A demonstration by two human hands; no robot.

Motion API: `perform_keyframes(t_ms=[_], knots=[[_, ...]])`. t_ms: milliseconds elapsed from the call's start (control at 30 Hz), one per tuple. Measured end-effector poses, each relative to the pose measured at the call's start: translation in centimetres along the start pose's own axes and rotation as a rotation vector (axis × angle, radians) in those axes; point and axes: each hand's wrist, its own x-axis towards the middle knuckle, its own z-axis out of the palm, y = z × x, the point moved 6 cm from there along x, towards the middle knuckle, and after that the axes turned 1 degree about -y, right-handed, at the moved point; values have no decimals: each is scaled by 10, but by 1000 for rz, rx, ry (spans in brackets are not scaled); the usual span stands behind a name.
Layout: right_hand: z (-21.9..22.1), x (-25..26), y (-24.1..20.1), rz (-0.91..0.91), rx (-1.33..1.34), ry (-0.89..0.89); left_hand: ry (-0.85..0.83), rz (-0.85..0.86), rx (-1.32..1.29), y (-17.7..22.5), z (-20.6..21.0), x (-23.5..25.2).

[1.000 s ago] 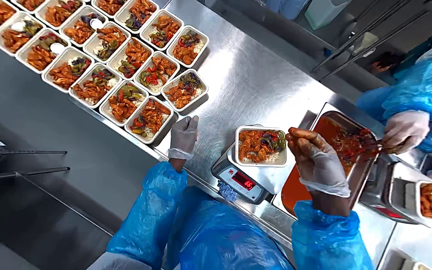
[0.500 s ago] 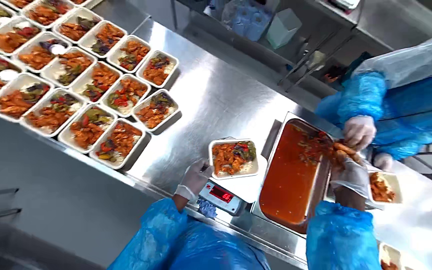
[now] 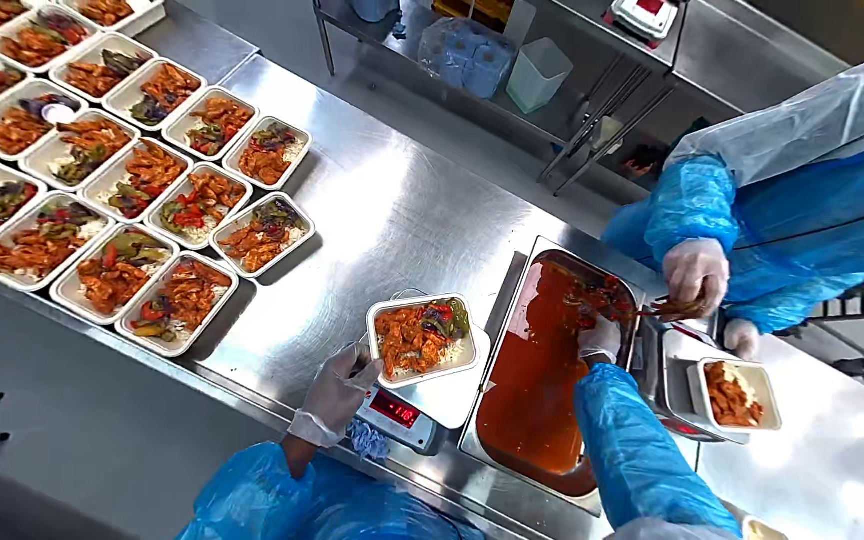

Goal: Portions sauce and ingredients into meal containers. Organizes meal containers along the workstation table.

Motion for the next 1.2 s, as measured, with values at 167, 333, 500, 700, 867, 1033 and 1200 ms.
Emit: perform_keyframes(t_ms=[167, 333, 500, 700, 867, 1033, 1200], knots=[[-15, -14, 15, -7, 179, 123, 49, 16, -15, 10, 8, -5], [-64, -44, 27, -61, 472, 162, 20, 38, -3, 31, 25, -4], [-127, -97, 14, -75, 962, 40, -88, 91, 25, 52, 65, 10], [-164, -108, 5, -195, 1259, 56, -203, 132, 84, 77, 102, 15], [-92, -81, 9, -357, 326, 51, -223, 135, 101, 76, 125, 30], [-66, -71, 32, -208, 345, 85, -226, 139, 150, 72, 123, 32], [-128, -108, 16, -194, 693, 2, -242, 124, 126, 72, 128, 32]])
